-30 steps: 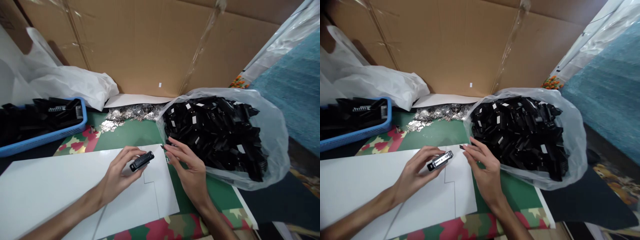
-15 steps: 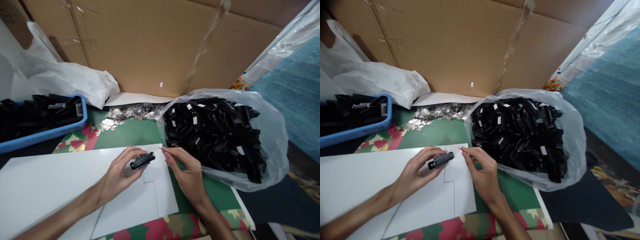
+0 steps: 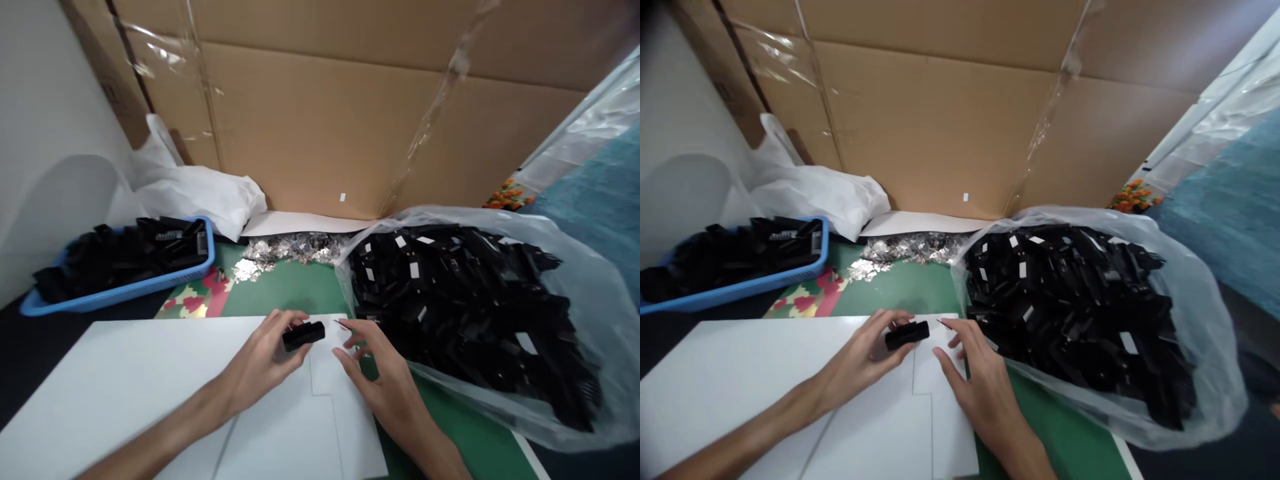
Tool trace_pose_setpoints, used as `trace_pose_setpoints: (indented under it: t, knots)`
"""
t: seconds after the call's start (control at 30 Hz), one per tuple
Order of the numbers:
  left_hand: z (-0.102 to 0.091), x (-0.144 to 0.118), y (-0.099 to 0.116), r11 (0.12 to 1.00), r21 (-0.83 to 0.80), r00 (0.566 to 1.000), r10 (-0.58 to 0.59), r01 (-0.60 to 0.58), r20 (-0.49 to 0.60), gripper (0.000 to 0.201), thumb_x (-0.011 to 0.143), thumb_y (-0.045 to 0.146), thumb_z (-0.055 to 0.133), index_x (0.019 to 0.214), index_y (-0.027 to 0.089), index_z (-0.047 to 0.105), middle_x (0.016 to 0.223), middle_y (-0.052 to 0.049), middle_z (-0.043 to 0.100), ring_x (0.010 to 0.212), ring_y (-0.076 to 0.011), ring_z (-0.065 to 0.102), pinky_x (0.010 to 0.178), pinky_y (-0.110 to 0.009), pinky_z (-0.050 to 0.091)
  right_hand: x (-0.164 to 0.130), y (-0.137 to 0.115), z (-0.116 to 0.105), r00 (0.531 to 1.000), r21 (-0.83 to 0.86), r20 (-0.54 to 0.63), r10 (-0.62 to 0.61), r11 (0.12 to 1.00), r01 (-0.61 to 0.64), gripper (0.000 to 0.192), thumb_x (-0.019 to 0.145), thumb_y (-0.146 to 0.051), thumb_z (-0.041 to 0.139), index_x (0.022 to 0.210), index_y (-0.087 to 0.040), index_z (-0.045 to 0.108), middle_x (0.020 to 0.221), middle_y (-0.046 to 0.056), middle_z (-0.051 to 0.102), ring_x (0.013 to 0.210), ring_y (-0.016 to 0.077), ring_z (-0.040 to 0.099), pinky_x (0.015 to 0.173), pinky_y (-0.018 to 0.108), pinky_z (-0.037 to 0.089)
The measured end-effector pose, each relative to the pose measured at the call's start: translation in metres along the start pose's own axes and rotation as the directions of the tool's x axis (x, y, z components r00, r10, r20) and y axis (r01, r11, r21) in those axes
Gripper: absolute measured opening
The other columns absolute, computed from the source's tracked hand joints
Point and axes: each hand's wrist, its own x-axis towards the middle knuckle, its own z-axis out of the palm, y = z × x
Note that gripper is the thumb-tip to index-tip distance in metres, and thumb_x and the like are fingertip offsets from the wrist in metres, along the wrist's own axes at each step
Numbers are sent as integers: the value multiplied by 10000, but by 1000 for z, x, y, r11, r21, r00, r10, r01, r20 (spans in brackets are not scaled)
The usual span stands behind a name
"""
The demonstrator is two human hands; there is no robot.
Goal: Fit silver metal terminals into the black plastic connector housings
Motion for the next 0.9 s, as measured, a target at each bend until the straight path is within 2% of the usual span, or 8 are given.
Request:
trace_pose_setpoints:
  t: [0.17,0.3,0.4,0.5,0.6,0.67,0.8,0.9]
  knots:
    - [-9,6,-4,962,241,991,130,-129,12,383,931,163,634,1298,228,544,1189,-87,688,1127,-287,628,944,-442,563,-4,12,10,997,-28,46,55,998,-54,462,1028,-346,576,1471,-310,452,1191,76,671,798,186,726,623,299,632]
    - [-32,16,-8,949,298,977,156,-107,-146,228,968,311,640,1174,224,593,1067,-68,710,996,-255,689,852,-388,570,-6,20,16,997,-42,57,46,998,-43,490,1024,-343,563,1491,-307,420,1105,69,692,773,193,738,449,245,548]
    - [-71,26,-15,932,358,965,142,-55,-221,182,1001,372,593,1108,230,631,1025,-53,727,930,-233,706,820,-355,552,-5,21,16,998,-57,58,16,998,-13,474,1032,-336,544,1486,-306,411,1063,60,687,758,188,732,473,246,563]
    - [-122,37,-33,848,524,955,81,84,-285,167,982,367,584,1042,253,691,994,-32,736,884,-216,698,787,-312,530,-3,19,14,998,-69,57,-14,997,18,468,1023,-318,550,1473,-290,426,1038,54,688,757,190,726,610,293,631]
    - [-167,48,-63,799,552,901,29,239,-432,167,945,335,595,995,225,710,935,-55,690,950,-268,673,794,-339,508,-1,16,13,998,-60,69,-10,998,14,452,1011,-296,559,1450,-272,453,1031,50,685,747,183,713,715,330,652]
    - [-186,55,-85,778,538,859,-5,325,-511,164,941,336,596,990,223,704,893,-48,650,974,-276,668,816,-358,508,0,14,12,997,-55,77,-9,998,13,445,1008,-286,555,1442,-265,456,1051,51,674,760,175,707,730,327,649]
    - [-199,63,-112,782,490,820,-47,385,-570,146,892,342,682,917,199,671,888,-62,637,938,-281,656,847,-442,514,1,10,9,996,-53,87,1,999,3,445,1000,-256,558,1434,-253,460,1060,46,654,791,166,697,759,320,637]
    - [-199,65,-111,823,433,802,-43,366,-596,151,876,349,665,793,229,629,874,-101,608,1043,-396,649,854,-501,499,2,9,8,996,-38,88,29,999,-26,455,997,-249,570,1439,-250,462,1017,33,643,791,171,692,747,316,633]
